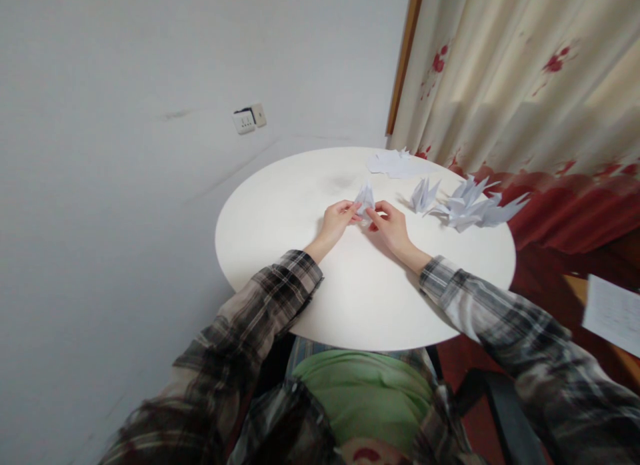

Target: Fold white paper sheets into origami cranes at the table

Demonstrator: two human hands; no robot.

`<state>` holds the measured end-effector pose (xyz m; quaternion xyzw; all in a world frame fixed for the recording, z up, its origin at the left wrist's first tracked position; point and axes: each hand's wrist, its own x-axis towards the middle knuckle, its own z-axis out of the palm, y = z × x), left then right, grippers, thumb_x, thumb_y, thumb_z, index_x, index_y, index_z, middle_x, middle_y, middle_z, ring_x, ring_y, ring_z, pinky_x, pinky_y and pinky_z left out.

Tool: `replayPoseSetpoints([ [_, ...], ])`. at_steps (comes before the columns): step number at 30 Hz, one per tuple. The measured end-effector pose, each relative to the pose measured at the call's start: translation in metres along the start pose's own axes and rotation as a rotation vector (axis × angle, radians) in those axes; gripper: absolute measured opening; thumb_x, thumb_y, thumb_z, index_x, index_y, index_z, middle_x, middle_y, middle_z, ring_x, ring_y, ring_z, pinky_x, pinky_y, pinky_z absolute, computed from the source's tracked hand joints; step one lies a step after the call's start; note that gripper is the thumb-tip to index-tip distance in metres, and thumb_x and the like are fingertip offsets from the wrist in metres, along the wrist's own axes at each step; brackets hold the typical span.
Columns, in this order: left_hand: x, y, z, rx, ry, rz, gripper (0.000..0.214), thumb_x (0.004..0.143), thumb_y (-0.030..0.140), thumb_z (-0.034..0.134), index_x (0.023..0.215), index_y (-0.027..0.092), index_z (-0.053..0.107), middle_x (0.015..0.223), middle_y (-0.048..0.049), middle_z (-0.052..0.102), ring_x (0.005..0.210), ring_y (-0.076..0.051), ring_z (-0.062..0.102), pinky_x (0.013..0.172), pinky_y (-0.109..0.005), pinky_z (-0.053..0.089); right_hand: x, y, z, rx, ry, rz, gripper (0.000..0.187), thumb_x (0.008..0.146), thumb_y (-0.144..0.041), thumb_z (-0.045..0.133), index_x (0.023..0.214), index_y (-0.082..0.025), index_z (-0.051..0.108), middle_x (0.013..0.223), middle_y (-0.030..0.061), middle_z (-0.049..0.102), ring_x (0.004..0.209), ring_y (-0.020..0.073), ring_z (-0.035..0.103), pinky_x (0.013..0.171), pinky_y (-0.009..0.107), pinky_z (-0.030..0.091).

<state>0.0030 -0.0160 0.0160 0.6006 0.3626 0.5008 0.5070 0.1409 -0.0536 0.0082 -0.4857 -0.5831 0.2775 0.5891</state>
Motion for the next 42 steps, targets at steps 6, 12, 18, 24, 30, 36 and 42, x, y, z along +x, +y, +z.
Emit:
replayPoseSetpoints([
  [6,0.0,-0.001,0.001,-0.009,0.0,0.063,0.04,0.07,0.054,0.065,0.076,0.014,0.062,0.071,-0.0014,0.065,0.07,-0.012,0.063,0.071,-0.025,0.049,0.002,0.0,0.001,0.144,0.021,-0.009,0.037,0.072,-0.055,0.064,0.082,-0.02,0.059,0.081,0.0021,0.065,0.068,0.015,0.063,0.066,0.029,0.051],
  [12,0.006,-0.01,-0.001,0.092,0.047,0.089,0.037,0.074,0.051,0.062,0.065,0.015,0.058,0.063,0.0009,0.06,0.068,-0.012,0.06,0.069,-0.025,0.047,0.004,0.01,0.0,0.06,0.002,-0.023,0.033,0.075,-0.053,0.062,0.071,-0.02,0.058,0.067,0.0007,0.063,0.067,0.0167,0.061,0.072,0.033,0.05],
  [18,0.006,-0.01,-0.001,0.109,0.038,0.084,0.038,0.074,0.051,0.061,0.064,0.016,0.055,0.061,0.0018,0.057,0.062,-0.01,0.057,0.062,-0.023,0.045,0.003,0.006,0.0,0.018,-0.02,0.004,0.033,0.077,-0.052,0.06,0.07,-0.02,0.058,0.062,0.0002,0.062,0.06,0.0154,0.06,0.063,0.029,0.047],
  [24,0.002,-0.005,-0.002,0.134,0.038,0.049,0.031,0.078,0.047,0.059,0.071,0.017,0.057,0.058,0.003,0.055,0.051,-0.007,0.049,0.051,-0.02,0.037,0.0,0.002,0.0,0.024,-0.085,0.005,0.033,0.077,-0.053,0.059,0.079,-0.02,0.059,0.071,-0.0012,0.062,0.051,0.0111,0.054,0.05,0.025,0.043],
  [30,-0.001,0.0,0.0,0.119,0.007,0.017,0.023,0.082,0.039,0.056,0.091,0.018,0.06,0.076,-0.0008,0.064,0.063,-0.009,0.055,0.057,-0.021,0.041,0.0,0.003,0.0,0.03,-0.121,0.023,0.034,0.076,-0.052,0.06,0.085,-0.02,0.059,0.08,0.0001,0.065,0.055,0.0109,0.057,0.053,0.025,0.044],
  [36,0.0,-0.002,0.001,0.208,-0.089,0.004,0.031,0.085,0.046,0.05,0.088,0.017,0.061,0.08,-0.0027,0.064,0.072,-0.013,0.057,0.057,-0.022,0.039,0.001,0.003,0.0,0.018,-0.119,0.038,0.034,0.075,-0.051,0.061,0.085,-0.019,0.059,0.078,0.0012,0.067,0.059,0.0122,0.058,0.056,0.027,0.045],
  [42,0.004,-0.009,0.001,0.149,-0.104,0.013,0.036,0.081,0.05,0.053,0.094,0.017,0.061,0.086,-0.0039,0.066,0.073,-0.013,0.057,0.058,-0.022,0.04,0.0,0.002,0.002,-0.047,-0.113,0.021,0.034,0.067,-0.046,0.068,0.085,-0.02,0.058,0.076,-0.0005,0.065,0.061,0.0129,0.057,0.059,0.028,0.046],
])
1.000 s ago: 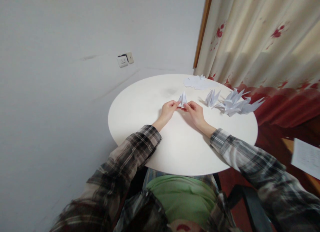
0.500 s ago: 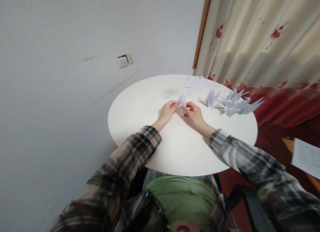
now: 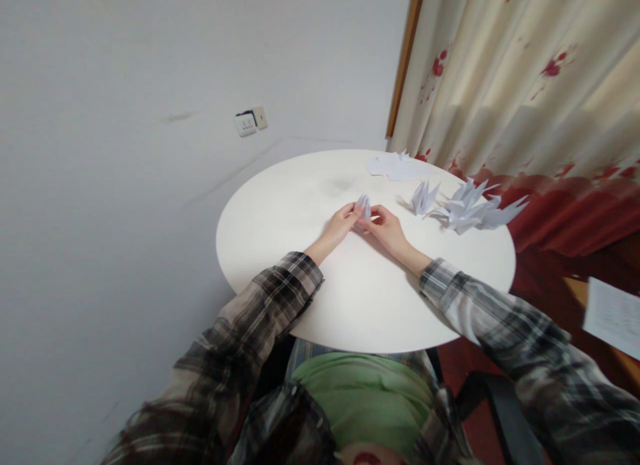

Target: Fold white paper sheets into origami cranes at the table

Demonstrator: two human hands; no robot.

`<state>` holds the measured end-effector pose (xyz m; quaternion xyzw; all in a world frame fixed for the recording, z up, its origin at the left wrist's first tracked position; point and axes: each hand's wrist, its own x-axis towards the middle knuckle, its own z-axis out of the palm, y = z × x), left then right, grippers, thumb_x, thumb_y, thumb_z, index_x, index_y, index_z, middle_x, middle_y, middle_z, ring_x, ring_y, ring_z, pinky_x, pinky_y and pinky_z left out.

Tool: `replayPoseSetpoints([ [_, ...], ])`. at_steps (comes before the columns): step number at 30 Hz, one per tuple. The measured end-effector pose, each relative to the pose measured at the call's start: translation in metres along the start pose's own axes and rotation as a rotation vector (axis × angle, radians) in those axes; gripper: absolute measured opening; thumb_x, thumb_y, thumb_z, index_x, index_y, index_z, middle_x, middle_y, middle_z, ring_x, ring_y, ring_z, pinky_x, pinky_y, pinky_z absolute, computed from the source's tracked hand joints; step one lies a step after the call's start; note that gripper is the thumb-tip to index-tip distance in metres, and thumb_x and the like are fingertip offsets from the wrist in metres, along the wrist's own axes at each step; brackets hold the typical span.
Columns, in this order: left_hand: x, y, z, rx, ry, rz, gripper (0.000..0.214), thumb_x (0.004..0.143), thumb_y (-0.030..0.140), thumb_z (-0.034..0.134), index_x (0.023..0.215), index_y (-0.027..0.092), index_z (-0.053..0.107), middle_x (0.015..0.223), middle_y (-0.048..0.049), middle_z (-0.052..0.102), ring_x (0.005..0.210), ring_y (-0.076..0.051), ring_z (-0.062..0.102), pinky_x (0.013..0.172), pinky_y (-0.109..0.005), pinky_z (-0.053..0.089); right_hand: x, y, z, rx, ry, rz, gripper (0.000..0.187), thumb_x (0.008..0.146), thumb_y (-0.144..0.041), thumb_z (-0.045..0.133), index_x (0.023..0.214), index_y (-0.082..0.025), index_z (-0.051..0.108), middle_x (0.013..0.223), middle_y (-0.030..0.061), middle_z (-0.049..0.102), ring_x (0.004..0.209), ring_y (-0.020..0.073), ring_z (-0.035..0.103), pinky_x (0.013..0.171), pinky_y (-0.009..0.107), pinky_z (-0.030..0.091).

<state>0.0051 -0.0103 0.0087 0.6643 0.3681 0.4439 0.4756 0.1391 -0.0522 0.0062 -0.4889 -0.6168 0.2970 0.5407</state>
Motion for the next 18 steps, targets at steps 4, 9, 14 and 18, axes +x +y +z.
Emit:
replayPoseSetpoints([
  [4,-0.001,0.003,0.002,-0.025,0.02,-0.033,0.033,0.081,0.042,0.056,0.101,0.016,0.06,0.094,-0.0058,0.066,0.075,-0.012,0.058,0.058,-0.021,0.041,0.001,0.0,-0.001,-0.152,0.028,-0.035,0.031,0.064,-0.039,0.07,0.084,-0.019,0.058,0.071,-0.0016,0.063,0.058,0.0123,0.054,0.059,0.028,0.043],
  [9,-0.001,0.002,0.003,-0.037,0.094,-0.028,0.036,0.079,0.035,0.061,0.109,0.017,0.054,0.113,-0.0072,0.061,0.076,-0.01,0.058,0.062,-0.022,0.043,0.001,-0.002,-0.002,-0.149,0.086,-0.044,0.028,0.067,-0.04,0.067,0.082,-0.019,0.058,0.072,-0.0006,0.063,0.058,0.0125,0.053,0.058,0.028,0.041],
  [14,0.004,-0.008,0.004,-0.082,0.044,0.035,0.036,0.071,0.032,0.069,0.099,0.015,0.054,0.103,-0.006,0.062,0.076,-0.01,0.058,0.072,-0.025,0.045,0.001,-0.003,-0.003,-0.131,0.106,-0.056,0.03,0.068,-0.045,0.065,0.082,-0.019,0.058,0.077,0.0009,0.064,0.059,0.0122,0.052,0.057,0.027,0.041],
  [18,0.005,-0.01,0.004,-0.115,0.009,0.044,0.035,0.07,0.031,0.07,0.096,0.014,0.054,0.103,-0.008,0.064,0.082,-0.012,0.06,0.077,-0.026,0.046,0.001,-0.004,-0.004,-0.138,0.118,-0.058,0.03,0.067,-0.046,0.066,0.081,-0.02,0.058,0.077,0.0007,0.064,0.06,0.0123,0.051,0.058,0.027,0.041],
])
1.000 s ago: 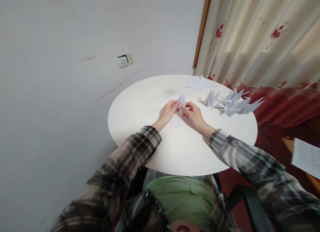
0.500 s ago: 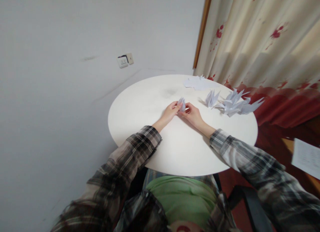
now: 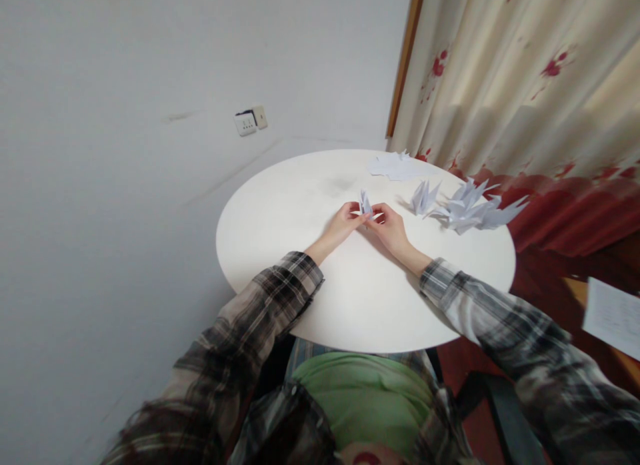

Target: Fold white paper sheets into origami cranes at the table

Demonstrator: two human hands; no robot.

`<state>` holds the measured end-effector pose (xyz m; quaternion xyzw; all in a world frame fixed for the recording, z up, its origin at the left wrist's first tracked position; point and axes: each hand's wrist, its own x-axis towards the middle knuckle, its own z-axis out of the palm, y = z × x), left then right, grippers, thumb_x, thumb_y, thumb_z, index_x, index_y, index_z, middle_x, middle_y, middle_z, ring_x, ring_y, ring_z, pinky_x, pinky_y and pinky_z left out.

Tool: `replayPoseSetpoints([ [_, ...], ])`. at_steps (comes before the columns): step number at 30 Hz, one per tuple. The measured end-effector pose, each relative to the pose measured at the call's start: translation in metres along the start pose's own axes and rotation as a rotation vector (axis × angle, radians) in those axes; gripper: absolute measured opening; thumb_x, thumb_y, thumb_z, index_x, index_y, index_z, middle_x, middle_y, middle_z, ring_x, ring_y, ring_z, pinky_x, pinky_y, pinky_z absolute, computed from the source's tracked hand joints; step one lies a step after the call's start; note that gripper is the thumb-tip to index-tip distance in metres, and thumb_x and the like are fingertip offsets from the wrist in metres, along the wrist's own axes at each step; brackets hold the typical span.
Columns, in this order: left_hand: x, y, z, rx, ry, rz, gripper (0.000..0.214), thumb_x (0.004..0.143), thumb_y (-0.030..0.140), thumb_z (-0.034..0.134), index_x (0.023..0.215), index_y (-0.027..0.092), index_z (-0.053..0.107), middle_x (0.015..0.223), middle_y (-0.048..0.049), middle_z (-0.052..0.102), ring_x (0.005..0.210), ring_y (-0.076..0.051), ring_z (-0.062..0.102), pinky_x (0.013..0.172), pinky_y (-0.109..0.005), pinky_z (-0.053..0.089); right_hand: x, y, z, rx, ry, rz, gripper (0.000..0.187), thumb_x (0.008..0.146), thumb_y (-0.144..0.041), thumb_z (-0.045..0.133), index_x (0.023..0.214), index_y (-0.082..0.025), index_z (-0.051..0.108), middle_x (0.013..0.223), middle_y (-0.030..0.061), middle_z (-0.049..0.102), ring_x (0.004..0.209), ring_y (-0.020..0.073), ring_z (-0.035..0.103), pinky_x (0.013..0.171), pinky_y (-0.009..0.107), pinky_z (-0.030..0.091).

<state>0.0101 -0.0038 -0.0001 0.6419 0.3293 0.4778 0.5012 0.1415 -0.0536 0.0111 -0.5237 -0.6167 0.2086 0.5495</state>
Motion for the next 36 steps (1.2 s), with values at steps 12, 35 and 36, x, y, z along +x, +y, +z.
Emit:
replayPoseSetpoints([
  [12,0.0006,0.0005,0.002,-0.075,-0.049,-0.034,0.036,0.072,0.037,0.069,0.096,0.015,0.055,0.099,-0.0092,0.068,0.088,-0.016,0.062,0.079,-0.028,0.047,-0.0007,-0.001,0.0009,0.016,0.021,0.002,0.022,0.07,-0.04,0.06,0.079,-0.02,0.058,0.07,0.0001,0.062,0.061,0.0133,0.052,0.06,0.028,0.042],
  [35,-0.0015,0.0042,-0.0004,0.006,0.003,-0.11,0.012,0.081,0.024,0.055,0.074,0.017,0.048,0.069,0.0039,0.052,0.064,-0.008,0.052,0.064,-0.022,0.043,-0.0001,0.0013,0.0009,-0.008,-0.007,0.004,0.026,0.071,-0.044,0.062,0.077,-0.02,0.057,0.067,-0.0009,0.059,0.06,0.0131,0.05,0.06,0.028,0.04],
  [36,-0.0016,0.0043,-0.0006,0.008,0.001,-0.108,0.012,0.081,0.024,0.055,0.074,0.017,0.048,0.069,0.0039,0.051,0.064,-0.008,0.052,0.063,-0.022,0.043,-0.0001,0.0015,0.001,-0.008,-0.011,0.004,0.026,0.071,-0.044,0.062,0.077,-0.02,0.057,0.067,-0.0011,0.059,0.059,0.0127,0.05,0.06,0.027,0.04],
])
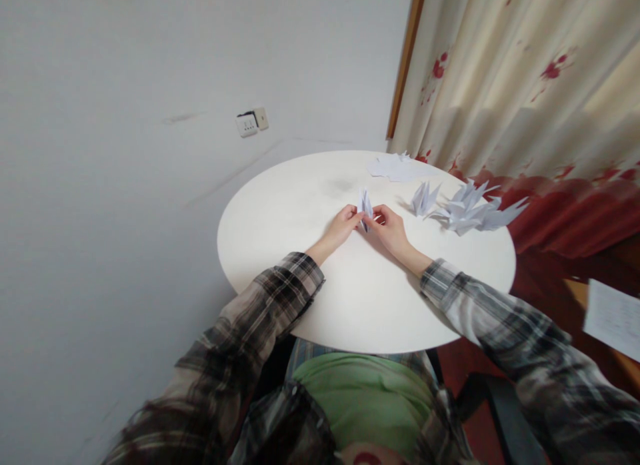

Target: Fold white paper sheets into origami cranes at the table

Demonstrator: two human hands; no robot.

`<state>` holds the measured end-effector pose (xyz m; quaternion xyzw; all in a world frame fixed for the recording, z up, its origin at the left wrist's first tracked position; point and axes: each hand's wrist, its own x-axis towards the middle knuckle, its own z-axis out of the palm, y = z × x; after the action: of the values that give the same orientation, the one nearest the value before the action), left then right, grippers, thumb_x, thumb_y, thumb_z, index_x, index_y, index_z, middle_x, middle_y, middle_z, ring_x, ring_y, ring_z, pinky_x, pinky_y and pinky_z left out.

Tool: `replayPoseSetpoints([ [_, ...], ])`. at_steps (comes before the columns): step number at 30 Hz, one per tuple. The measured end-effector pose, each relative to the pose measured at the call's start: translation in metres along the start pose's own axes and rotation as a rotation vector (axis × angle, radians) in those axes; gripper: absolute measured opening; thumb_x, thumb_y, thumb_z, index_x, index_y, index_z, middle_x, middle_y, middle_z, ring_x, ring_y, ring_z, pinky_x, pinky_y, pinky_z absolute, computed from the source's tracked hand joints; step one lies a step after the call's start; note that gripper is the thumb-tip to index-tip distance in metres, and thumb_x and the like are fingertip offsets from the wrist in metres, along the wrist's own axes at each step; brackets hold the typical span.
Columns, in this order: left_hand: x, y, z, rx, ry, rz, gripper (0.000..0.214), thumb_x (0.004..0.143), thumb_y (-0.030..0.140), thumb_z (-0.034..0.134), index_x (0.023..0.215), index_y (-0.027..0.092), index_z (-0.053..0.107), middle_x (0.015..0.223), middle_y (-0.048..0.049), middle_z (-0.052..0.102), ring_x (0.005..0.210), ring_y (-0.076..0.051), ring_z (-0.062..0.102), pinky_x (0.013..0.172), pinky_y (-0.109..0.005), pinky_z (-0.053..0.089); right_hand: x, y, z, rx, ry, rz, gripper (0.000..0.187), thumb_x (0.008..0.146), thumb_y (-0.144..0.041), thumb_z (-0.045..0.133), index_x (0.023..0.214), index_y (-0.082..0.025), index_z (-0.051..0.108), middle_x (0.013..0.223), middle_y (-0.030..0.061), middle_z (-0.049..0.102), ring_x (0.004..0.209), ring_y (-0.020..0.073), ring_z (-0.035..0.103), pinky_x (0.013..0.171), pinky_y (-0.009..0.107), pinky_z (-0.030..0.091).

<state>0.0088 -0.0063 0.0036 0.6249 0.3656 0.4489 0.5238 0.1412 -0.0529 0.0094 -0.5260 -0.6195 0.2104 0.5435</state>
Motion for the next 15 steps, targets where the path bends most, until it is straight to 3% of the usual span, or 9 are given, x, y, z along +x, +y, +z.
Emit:
replayPoseSetpoints([
  [15,-0.0018,0.002,0.0009,0.039,0.023,-0.007,0.015,0.084,0.021,0.052,0.071,0.017,0.046,0.063,0.0057,0.046,0.057,-0.007,0.051,0.056,-0.019,0.04,-0.0001,0.0051,0.0026,0.073,-0.05,-0.022,0.027,0.072,-0.045,0.063,0.078,-0.02,0.053,0.065,-0.0036,0.053,0.06,0.012,0.047,0.06,0.027,0.037],
])
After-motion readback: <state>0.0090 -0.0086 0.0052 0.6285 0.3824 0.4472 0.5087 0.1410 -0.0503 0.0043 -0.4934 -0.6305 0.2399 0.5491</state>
